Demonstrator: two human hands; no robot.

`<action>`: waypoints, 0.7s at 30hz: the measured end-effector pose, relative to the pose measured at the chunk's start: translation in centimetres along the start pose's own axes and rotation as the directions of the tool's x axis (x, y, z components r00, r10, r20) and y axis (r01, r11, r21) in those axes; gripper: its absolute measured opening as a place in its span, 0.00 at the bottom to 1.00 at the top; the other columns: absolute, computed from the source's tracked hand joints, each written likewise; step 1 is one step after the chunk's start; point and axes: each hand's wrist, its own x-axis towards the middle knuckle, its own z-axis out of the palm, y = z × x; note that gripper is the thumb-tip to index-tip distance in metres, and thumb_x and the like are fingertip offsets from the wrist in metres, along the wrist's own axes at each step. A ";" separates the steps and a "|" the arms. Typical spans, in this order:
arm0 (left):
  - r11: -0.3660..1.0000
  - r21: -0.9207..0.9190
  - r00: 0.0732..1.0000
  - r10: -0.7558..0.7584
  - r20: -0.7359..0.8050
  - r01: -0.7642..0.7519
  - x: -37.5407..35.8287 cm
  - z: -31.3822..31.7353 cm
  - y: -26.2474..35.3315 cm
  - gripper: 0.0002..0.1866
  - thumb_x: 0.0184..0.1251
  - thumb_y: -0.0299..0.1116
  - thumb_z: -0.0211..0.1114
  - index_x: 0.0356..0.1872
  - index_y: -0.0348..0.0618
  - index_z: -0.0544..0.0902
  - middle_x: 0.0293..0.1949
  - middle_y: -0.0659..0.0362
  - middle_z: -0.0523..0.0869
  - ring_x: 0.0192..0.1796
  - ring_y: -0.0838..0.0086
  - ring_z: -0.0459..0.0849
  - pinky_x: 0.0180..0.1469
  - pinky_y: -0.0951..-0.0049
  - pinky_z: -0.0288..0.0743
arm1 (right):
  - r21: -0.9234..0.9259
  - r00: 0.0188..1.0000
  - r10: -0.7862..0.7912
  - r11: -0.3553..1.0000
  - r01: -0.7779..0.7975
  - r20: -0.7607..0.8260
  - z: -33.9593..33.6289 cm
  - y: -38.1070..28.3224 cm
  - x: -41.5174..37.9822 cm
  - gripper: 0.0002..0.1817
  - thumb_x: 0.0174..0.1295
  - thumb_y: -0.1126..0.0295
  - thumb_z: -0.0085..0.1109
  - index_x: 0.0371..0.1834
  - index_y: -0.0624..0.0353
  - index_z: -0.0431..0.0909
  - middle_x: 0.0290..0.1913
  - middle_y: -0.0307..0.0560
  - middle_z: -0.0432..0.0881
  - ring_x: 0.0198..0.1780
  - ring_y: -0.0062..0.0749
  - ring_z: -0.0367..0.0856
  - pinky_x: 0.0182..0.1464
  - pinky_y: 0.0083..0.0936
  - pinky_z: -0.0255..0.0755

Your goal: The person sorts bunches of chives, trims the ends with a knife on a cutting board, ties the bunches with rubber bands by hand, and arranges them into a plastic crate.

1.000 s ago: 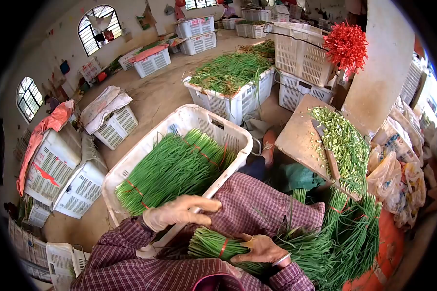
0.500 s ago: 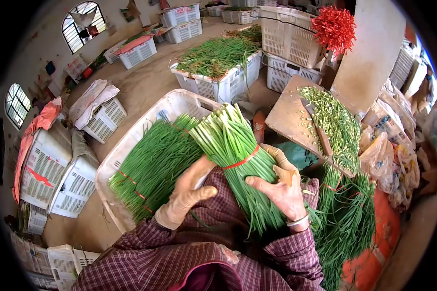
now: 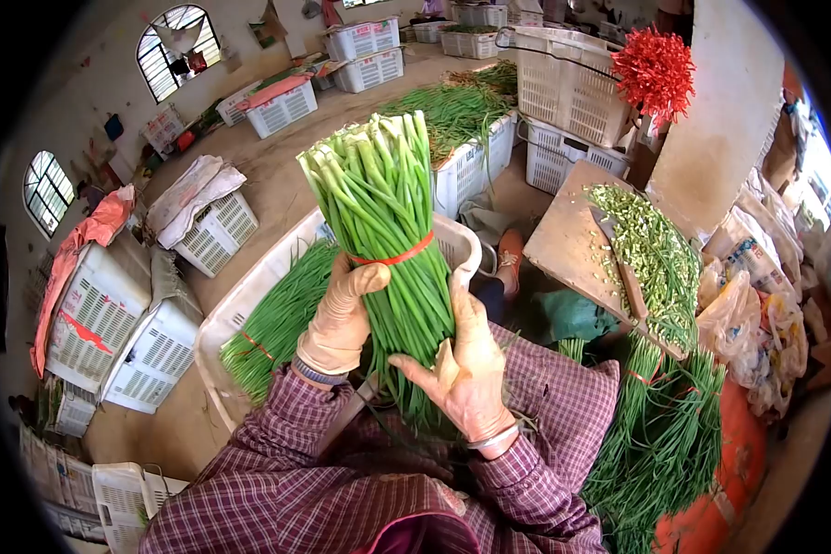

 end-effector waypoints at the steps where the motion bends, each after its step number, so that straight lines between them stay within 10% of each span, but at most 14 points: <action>1: 0.999 0.039 0.999 0.001 0.035 -0.003 0.5 -1.2 1.1 0.30 0.55 0.35 0.83 0.56 0.37 0.78 0.38 0.62 0.87 0.35 0.81 0.85 0.42 0.80 0.83 | 0.023 0.999 0.003 1.000 -0.005 0.045 0.6 1.2 -1.4 0.57 0.43 0.69 0.83 0.78 0.61 0.57 0.62 0.57 0.74 0.57 0.45 0.80 0.59 0.30 0.78; 3: 0.988 0.152 0.999 -0.034 0.015 0.031 1.0 -3.2 2.9 0.32 0.56 0.36 0.82 0.59 0.34 0.78 0.41 0.61 0.88 0.40 0.82 0.87 0.47 0.82 0.84 | -0.076 0.936 0.111 0.993 -0.091 0.335 -0.5 3.9 -4.8 0.52 0.45 0.60 0.82 0.76 0.60 0.64 0.49 0.53 0.84 0.41 0.46 0.85 0.46 0.33 0.80; 5: 0.958 0.281 0.998 -0.059 -0.010 0.059 1.2 -3.7 4.8 0.31 0.57 0.35 0.80 0.59 0.34 0.78 0.44 0.61 0.87 0.42 0.83 0.86 0.52 0.83 0.82 | -0.291 0.769 0.089 0.948 0.130 0.633 -3.9 6.5 -5.6 0.20 0.53 0.55 0.76 0.43 0.56 0.87 0.46 0.49 0.87 0.44 0.44 0.86 0.46 0.35 0.81; 7: 0.946 0.315 0.996 -0.085 0.003 0.079 0.7 -3.0 5.8 0.30 0.58 0.36 0.78 0.60 0.35 0.78 0.48 0.61 0.86 0.48 0.81 0.85 0.57 0.80 0.79 | -0.355 0.874 0.229 0.932 -0.071 0.428 -5.7 5.9 -3.6 0.11 0.58 0.62 0.73 0.30 0.57 0.87 0.45 0.46 0.87 0.43 0.42 0.87 0.46 0.32 0.81; 9: 0.933 0.216 0.956 -0.295 0.007 0.286 0.1 -2.2 6.1 0.32 0.58 0.38 0.78 0.61 0.36 0.78 0.51 0.61 0.85 0.53 0.79 0.83 0.61 0.75 0.76 | -0.273 0.993 0.002 0.961 0.031 0.119 -7.2 3.3 0.4 0.07 0.61 0.68 0.70 0.34 0.60 0.84 0.41 0.47 0.87 0.40 0.38 0.88 0.40 0.29 0.80; 11: 0.920 0.241 0.947 -0.322 0.018 0.309 -0.1 -2.2 5.3 0.35 0.56 0.40 0.79 0.63 0.36 0.77 0.53 0.61 0.84 0.55 0.77 0.81 0.63 0.72 0.74 | -0.026 0.986 0.152 0.988 -0.155 -0.072 -6.9 -0.3 3.5 0.07 0.61 0.73 0.68 0.39 0.63 0.82 0.35 0.49 0.86 0.35 0.35 0.87 0.36 0.26 0.79; 21: 0.856 0.399 0.916 -0.393 0.085 0.330 -0.2 -0.6 2.7 0.46 0.50 0.40 0.81 0.71 0.38 0.69 0.61 0.59 0.81 0.63 0.71 0.78 0.69 0.68 0.67 | -0.027 0.993 0.017 0.999 -0.020 -0.113 -3.8 -1.5 7.5 0.14 0.60 0.71 0.69 0.45 0.68 0.81 0.40 0.50 0.84 0.37 0.45 0.86 0.40 0.35 0.79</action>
